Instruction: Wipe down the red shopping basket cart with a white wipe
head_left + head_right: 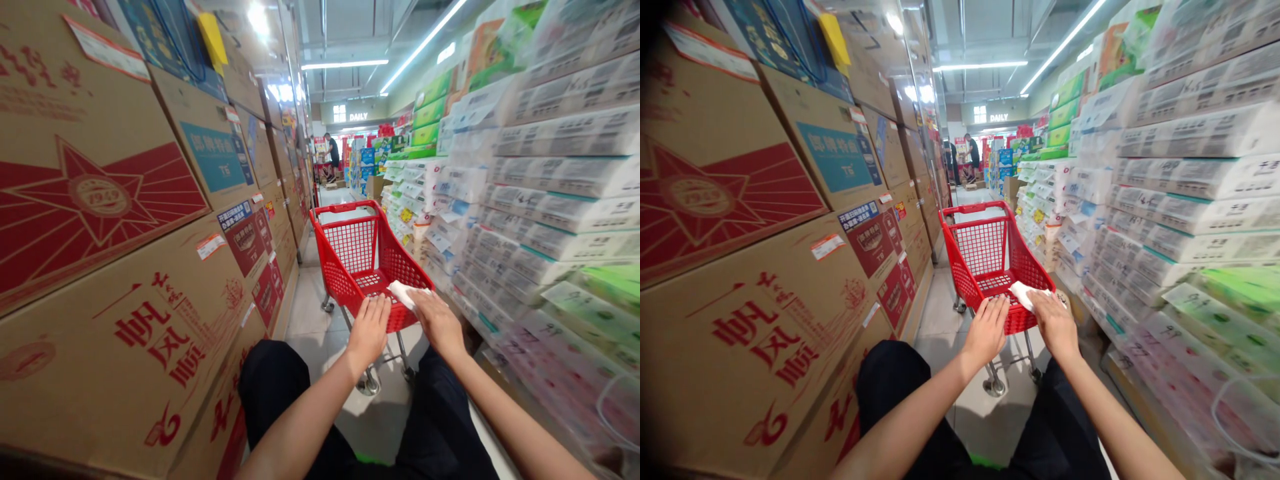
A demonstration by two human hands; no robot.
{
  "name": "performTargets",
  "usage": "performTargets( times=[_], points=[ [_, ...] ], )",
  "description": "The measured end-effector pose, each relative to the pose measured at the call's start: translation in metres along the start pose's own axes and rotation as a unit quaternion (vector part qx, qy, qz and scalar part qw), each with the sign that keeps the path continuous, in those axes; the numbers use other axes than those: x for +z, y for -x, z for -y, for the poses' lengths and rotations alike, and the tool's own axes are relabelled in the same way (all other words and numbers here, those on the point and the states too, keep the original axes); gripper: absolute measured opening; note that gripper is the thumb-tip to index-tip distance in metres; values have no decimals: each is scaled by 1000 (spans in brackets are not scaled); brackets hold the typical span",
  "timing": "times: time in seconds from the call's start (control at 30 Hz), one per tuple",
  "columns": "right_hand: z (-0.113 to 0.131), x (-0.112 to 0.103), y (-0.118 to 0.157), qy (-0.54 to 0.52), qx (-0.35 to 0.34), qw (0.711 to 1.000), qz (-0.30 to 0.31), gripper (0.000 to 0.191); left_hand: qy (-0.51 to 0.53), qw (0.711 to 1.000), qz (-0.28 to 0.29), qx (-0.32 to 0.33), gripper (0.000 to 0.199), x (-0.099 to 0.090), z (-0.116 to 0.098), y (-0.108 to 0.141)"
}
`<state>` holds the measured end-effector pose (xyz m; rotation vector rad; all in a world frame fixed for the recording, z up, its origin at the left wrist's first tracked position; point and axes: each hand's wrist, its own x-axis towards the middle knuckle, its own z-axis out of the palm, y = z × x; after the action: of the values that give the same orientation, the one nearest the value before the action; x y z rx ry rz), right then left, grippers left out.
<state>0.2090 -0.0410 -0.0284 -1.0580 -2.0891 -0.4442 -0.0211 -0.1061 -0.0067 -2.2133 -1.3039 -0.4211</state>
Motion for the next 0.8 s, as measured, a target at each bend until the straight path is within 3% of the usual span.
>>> performTargets(
  times=[0.1, 0.2, 0.3, 0.43, 0.57, 0.67, 0.8],
  points=[
    [32, 0, -6, -8, -29, 1000, 7, 46, -11, 1000, -1, -4, 78, 1, -2, 2],
    [46, -6, -15, -8, -47, 999, 16, 45, -13, 1000, -7, 0, 77, -1, -1, 5],
    [36, -14, -23, -18, -58, 997, 42, 47, 8, 1000, -12, 22, 76, -2, 7, 8],
    [5, -19, -27, -46, -43, 995, 71, 41, 71, 993, -25, 90, 63, -1, 34, 4],
    [-13, -20, -24, -55, 15, 998, 42, 40, 81, 994, -38, 61, 57, 3, 55, -5],
    [1, -20, -21, -30, 46, 998, 17, 41, 74, 996, -40, 36, 55, 8, 48, -12],
    [39, -19, -17, -19, 16, 999, 46, 38, 77, 996, -46, 0, 55, 11, 25, -19]
  ],
)
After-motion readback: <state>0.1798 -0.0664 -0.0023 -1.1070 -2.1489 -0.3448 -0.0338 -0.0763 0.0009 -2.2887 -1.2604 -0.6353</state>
